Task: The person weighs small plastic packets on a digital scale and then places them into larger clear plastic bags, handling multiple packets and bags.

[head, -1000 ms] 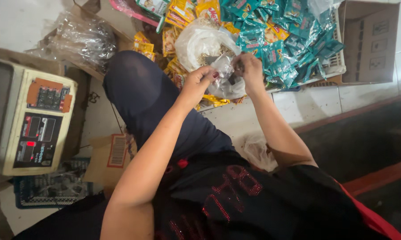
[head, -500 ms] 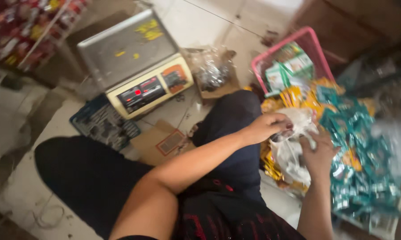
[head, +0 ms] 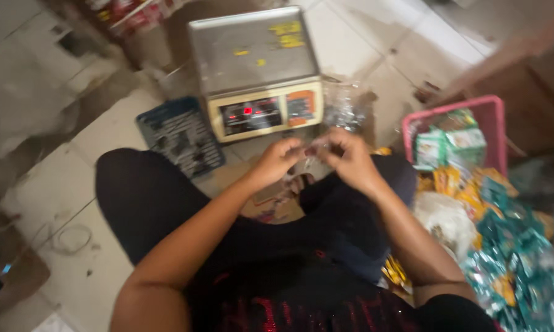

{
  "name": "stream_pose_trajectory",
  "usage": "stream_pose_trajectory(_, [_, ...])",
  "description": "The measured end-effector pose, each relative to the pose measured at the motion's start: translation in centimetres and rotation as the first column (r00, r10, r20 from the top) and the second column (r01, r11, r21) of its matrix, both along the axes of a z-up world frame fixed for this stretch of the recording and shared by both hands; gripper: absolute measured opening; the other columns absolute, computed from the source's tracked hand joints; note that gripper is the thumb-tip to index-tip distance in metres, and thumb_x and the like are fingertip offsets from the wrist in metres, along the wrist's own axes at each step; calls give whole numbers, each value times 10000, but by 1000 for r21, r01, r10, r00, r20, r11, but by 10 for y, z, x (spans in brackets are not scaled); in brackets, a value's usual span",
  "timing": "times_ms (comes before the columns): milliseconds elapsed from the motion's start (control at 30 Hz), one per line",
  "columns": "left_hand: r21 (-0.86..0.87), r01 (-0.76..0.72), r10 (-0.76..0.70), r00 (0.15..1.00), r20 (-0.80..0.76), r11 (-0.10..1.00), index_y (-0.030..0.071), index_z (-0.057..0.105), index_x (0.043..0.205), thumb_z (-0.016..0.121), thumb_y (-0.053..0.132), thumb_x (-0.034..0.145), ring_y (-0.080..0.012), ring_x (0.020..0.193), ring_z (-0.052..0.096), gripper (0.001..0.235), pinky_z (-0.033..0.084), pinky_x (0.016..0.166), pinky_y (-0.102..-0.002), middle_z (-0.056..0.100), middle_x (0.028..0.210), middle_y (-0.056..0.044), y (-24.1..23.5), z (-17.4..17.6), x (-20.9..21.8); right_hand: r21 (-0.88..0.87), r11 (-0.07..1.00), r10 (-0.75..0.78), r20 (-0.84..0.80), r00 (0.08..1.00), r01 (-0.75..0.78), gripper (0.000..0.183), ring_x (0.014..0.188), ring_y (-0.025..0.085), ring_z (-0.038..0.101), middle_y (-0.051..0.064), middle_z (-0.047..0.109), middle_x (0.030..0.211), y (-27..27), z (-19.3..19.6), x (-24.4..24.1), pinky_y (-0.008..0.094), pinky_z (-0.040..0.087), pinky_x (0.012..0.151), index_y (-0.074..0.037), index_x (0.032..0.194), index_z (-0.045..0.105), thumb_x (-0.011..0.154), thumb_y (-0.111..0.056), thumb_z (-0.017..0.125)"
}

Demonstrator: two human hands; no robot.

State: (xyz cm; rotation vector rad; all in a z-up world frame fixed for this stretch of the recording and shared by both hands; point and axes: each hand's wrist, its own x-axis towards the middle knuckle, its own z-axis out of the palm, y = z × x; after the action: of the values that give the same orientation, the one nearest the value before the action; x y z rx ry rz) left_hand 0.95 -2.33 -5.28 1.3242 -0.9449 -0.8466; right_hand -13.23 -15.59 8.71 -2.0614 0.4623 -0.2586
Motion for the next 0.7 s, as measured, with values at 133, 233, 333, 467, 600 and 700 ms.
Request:
stream_pose_trajectory(133, [93,-115,125,986,-112,989,42,678,1123,688,185,944,-157,890,691,229,577,759,-317,731,1090,-67,19,-20,38,62,995,72,105,992,-79,120,871,92,674,37,707,1008,-7,-4,53,241,533,754,-29,1075,730,960,-49,703])
stream_pose_trajectory(233, [12,-301,300,951,72,953,47,687,1137,712,171,944,-163,955,698,231,570,814,-323,745,1109,-81,23,-49,55,-277,960,49,57,997,-31,82,732,112,617,47,698,870,-20,4,95,269,490,633,-20,1035,767,959,-30,736])
stream_pose_trajectory(333, [125,-459,449,888,100,880,73,639,1210,710,185,930,-167,895,689,309,552,776,-328,731,1070,-82,18,-83,65,-128,990,-41,143,989,59,90,733,86,650,42,693,854,-36,2,141,249,522,631,11,984,711,996,-71,748])
stream_pose_trajectory(467, [156,-537,547,836,-34,829,97,591,1239,692,192,940,-182,890,691,329,550,777,-315,720,1024,-85,11,-128,70,-378,919,12,313,950,113,66,749,134,661,93,685,890,-78,-9,180,276,538,663,26,980,716,1003,-13,763])
stream_pose_trajectory(600, [289,-485,504,864,9,825,110,658,1160,713,195,946,-218,856,680,236,547,747,-327,727,996,-95,13,-141,68,-142,974,-121,335,934,177,56,803,134,714,69,692,955,-112,-56,217,286,633,691,11,991,685,959,-17,722])
stream_pose_trajectory(700, [146,-539,530,843,96,830,97,663,1130,707,173,934,-183,907,703,214,559,776,-316,743,1032,-73,17,-142,72,-244,957,-128,127,984,156,116,867,173,718,79,729,1051,-109,-109,205,312,624,765,-24,1073,723,964,-62,739])
